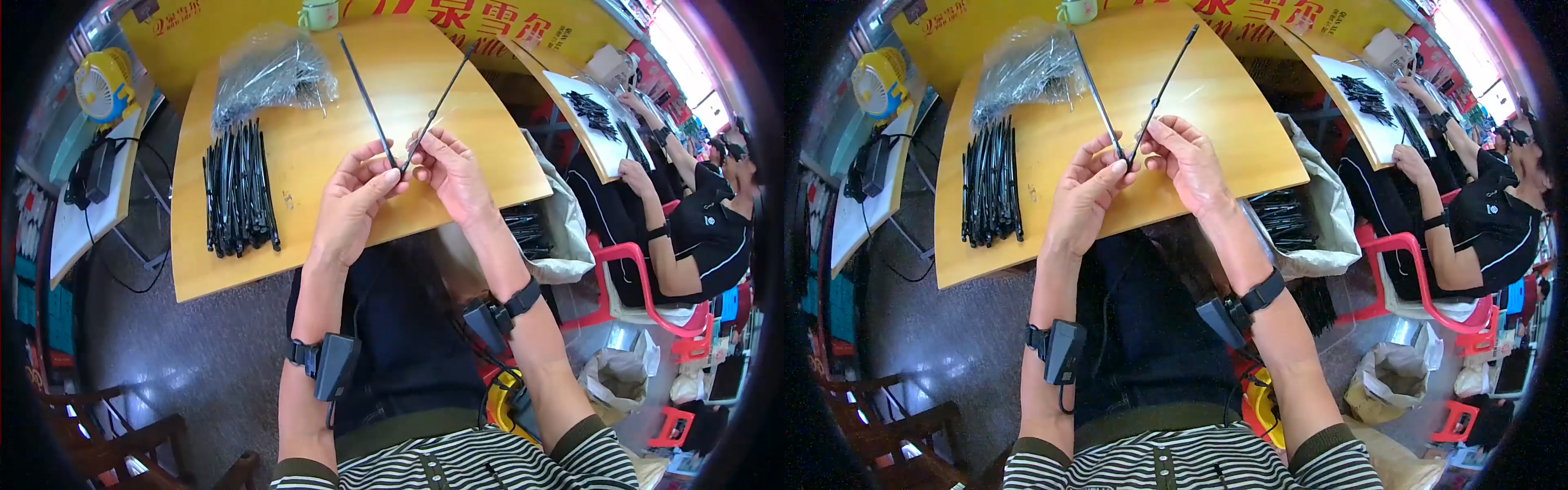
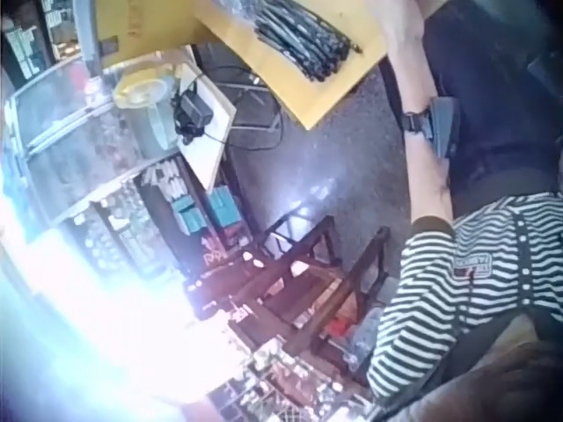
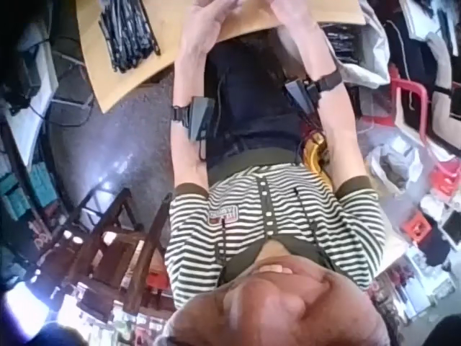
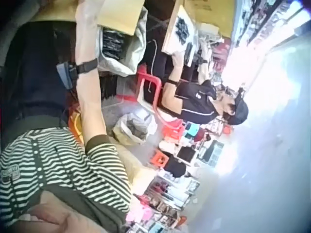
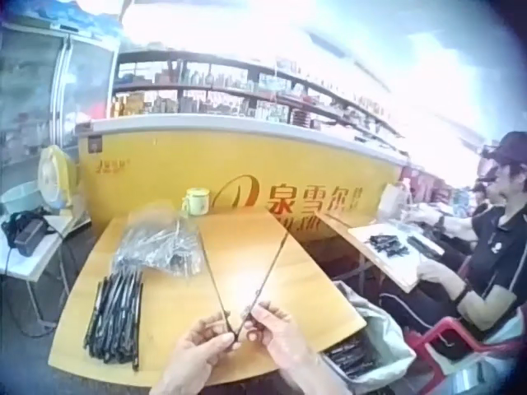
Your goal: The person threads a wire through a wiper blade by hand and places it onto a pile, repeating the process before gathering the finished assemblies and putting them into a large white bag.
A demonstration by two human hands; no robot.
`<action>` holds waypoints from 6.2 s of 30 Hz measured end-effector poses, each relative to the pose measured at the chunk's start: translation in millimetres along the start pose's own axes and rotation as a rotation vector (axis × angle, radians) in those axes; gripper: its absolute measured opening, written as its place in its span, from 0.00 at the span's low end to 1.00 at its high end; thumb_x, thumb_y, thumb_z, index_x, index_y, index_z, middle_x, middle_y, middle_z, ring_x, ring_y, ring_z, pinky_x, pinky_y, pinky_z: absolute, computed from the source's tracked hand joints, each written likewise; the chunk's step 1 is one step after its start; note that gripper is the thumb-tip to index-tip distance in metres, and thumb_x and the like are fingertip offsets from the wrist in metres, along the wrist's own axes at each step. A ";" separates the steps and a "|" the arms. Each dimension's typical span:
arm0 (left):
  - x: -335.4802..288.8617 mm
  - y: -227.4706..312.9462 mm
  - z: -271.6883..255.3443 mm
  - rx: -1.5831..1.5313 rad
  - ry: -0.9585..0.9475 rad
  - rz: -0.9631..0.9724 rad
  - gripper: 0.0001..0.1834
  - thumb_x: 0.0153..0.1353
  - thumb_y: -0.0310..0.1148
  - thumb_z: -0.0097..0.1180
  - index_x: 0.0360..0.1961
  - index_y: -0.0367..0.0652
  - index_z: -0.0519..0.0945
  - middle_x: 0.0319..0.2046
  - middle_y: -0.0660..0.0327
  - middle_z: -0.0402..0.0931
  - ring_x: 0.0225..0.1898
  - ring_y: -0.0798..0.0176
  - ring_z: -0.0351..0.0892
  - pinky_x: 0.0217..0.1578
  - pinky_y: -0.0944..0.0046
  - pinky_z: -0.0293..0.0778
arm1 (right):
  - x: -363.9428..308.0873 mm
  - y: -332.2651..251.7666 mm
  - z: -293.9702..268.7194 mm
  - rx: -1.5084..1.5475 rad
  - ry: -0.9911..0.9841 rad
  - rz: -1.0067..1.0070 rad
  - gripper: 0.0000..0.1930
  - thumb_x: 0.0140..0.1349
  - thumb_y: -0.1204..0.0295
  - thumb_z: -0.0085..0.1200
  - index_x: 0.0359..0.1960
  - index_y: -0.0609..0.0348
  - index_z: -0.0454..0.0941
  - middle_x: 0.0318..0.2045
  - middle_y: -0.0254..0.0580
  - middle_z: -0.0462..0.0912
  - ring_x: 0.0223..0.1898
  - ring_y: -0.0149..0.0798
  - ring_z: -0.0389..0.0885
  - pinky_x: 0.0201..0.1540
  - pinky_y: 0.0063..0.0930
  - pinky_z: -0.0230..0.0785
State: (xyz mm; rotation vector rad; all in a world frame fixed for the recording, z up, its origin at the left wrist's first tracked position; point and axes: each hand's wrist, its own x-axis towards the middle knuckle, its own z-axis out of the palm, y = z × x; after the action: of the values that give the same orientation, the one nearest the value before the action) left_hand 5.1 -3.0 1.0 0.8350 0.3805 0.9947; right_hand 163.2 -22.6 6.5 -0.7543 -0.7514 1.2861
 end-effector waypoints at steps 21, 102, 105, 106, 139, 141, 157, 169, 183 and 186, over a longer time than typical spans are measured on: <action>-2.2 0.4 -3.0 0.026 -0.022 0.013 0.16 0.57 0.21 0.52 0.48 0.39 0.71 0.39 0.60 0.76 0.39 0.69 0.76 0.42 0.71 0.73 | 9.1 -2.9 -7.8 -0.086 -0.050 0.215 0.06 0.60 0.70 0.51 0.35 0.59 0.75 0.28 0.32 0.78 0.27 0.22 0.75 0.27 0.14 0.70; -60.6 21.6 47.2 0.203 0.115 -0.006 0.03 0.59 0.27 0.52 0.30 0.40 0.73 0.25 0.63 0.72 0.24 0.71 0.70 0.21 0.74 0.63 | -58.1 -74.5 44.5 -0.338 -0.181 0.094 0.10 0.62 0.68 0.49 0.39 0.60 0.70 0.27 0.31 0.73 0.27 0.23 0.74 0.29 0.16 0.68; -61.1 22.2 44.1 0.245 0.101 -0.010 0.02 0.59 0.27 0.52 0.30 0.40 0.73 0.24 0.63 0.72 0.23 0.71 0.70 0.22 0.74 0.64 | -61.3 -75.7 51.0 -0.358 -0.167 0.087 0.10 0.61 0.71 0.50 0.39 0.66 0.70 0.28 0.37 0.74 0.26 0.28 0.76 0.32 0.19 0.73; -61.1 21.4 44.0 0.251 0.103 0.007 0.02 0.59 0.27 0.52 0.30 0.40 0.73 0.24 0.62 0.72 0.23 0.71 0.69 0.22 0.74 0.64 | -62.5 -76.0 51.4 -0.358 -0.168 0.085 0.10 0.61 0.71 0.50 0.39 0.66 0.70 0.28 0.37 0.74 0.26 0.28 0.76 0.32 0.19 0.73; -54.8 33.5 37.0 0.401 0.195 0.293 0.06 0.61 0.30 0.49 0.29 0.40 0.73 0.21 0.68 0.69 0.18 0.79 0.59 0.19 0.79 0.53 | -42.6 -49.6 87.1 -0.489 -0.114 -0.088 0.04 0.50 0.81 0.48 0.27 0.67 0.66 0.19 0.40 0.71 0.19 0.28 0.71 0.20 0.22 0.65; -51.7 38.5 31.7 0.403 0.223 0.273 0.06 0.62 0.31 0.49 0.29 0.42 0.73 0.20 0.69 0.67 0.18 0.79 0.58 0.19 0.79 0.52 | -35.1 -44.2 91.7 -0.490 -0.116 -0.110 0.04 0.49 0.81 0.47 0.26 0.67 0.66 0.19 0.40 0.71 0.18 0.28 0.71 0.20 0.23 0.65; -66.4 138.5 -56.4 1.068 0.665 0.327 0.09 0.56 0.33 0.57 0.32 0.38 0.78 0.22 0.69 0.72 0.23 0.77 0.65 0.25 0.77 0.60 | 10.3 11.9 91.2 -0.665 -0.180 -0.019 0.16 0.58 0.66 0.51 0.42 0.66 0.73 0.34 0.42 0.78 0.31 0.31 0.77 0.37 0.24 0.72; -57.1 130.0 -126.6 1.673 0.692 0.115 0.23 0.57 0.44 0.54 0.35 0.28 0.76 0.29 0.51 0.77 0.32 0.63 0.76 0.36 0.65 0.70 | 15.8 67.8 120.2 -0.890 -0.161 -0.049 0.17 0.52 0.71 0.49 0.43 0.67 0.74 0.41 0.56 0.78 0.43 0.49 0.77 0.47 0.34 0.68; -27.6 99.8 -87.4 2.053 0.770 -0.176 0.49 0.40 0.64 0.57 0.45 0.21 0.68 0.46 0.40 0.63 0.54 0.44 0.58 0.51 0.47 0.60 | -12.3 74.7 117.5 -0.231 -0.300 0.368 0.16 0.60 0.73 0.42 0.49 0.62 0.72 0.42 0.39 0.78 0.41 0.29 0.76 0.45 0.21 0.67; -48.6 93.4 -68.9 2.044 0.700 -0.161 0.47 0.43 0.63 0.56 0.44 0.22 0.69 0.47 0.36 0.62 0.53 0.40 0.59 0.52 0.47 0.60 | -37.8 45.2 95.9 -0.357 -0.380 0.512 0.15 0.61 0.70 0.44 0.47 0.64 0.73 0.40 0.43 0.78 0.40 0.32 0.78 0.42 0.24 0.69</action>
State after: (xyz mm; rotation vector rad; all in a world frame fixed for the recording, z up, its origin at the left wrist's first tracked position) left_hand -117.6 11.8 24.5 2.1301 2.2110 0.3964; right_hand 54.3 -47.9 19.5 -1.0483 -1.1627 1.8154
